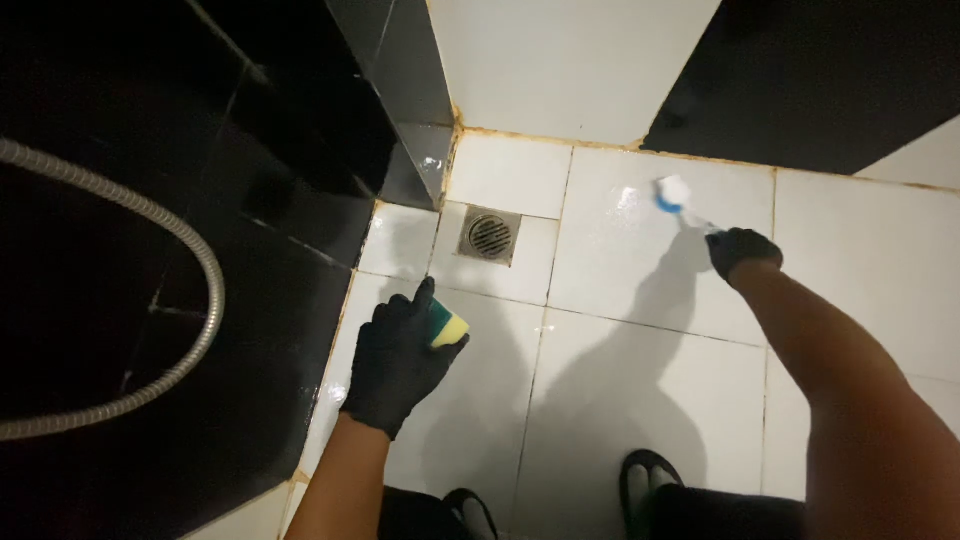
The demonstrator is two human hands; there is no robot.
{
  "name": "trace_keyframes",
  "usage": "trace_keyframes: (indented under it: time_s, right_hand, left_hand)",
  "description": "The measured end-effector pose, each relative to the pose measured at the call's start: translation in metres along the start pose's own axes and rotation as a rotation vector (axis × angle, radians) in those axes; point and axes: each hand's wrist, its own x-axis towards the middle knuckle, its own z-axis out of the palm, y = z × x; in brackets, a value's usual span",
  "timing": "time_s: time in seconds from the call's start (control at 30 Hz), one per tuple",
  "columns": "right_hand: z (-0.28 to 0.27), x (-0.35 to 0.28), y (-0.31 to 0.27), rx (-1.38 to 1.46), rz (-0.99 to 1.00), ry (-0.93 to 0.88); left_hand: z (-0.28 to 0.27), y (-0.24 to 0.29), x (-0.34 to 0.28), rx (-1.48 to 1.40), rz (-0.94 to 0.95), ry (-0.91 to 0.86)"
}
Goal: The person scrubs the grout lines between white floor tiles using a toothbrush in their right hand and a sponge in their left hand. They work systematically along the edges of the tiles and around a floor drain.
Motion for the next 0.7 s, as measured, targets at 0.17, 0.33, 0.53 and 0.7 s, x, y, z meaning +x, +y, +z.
trace_keyframes:
  time_s: [0.17, 0.33, 0.53, 0.7]
  right_hand:
    - [-0.034, -0.094, -0.07, 0.191, -0.12, -0.108]
    - [-0.044, -0.151, -0.127, 0.108, -0.166, -0.267]
    - [0.007, -0.027, -0.017, 0.138, 0.101, -0.036]
    - [0.075, -0.007, -0.007, 0.062, -0.037, 0.013]
  left_hand:
    - [-0.003, 0.0, -0.002, 0.035, -0.027, 0.027]
    - [-0.001, 0.003, -0.005, 0.011, -0.001, 0.033]
    - [-0.014, 0.003, -0.011, -0.039, -0.023, -0.002]
    - [0.002, -0.015, -0.011, -0.046, -0.008, -0.024]
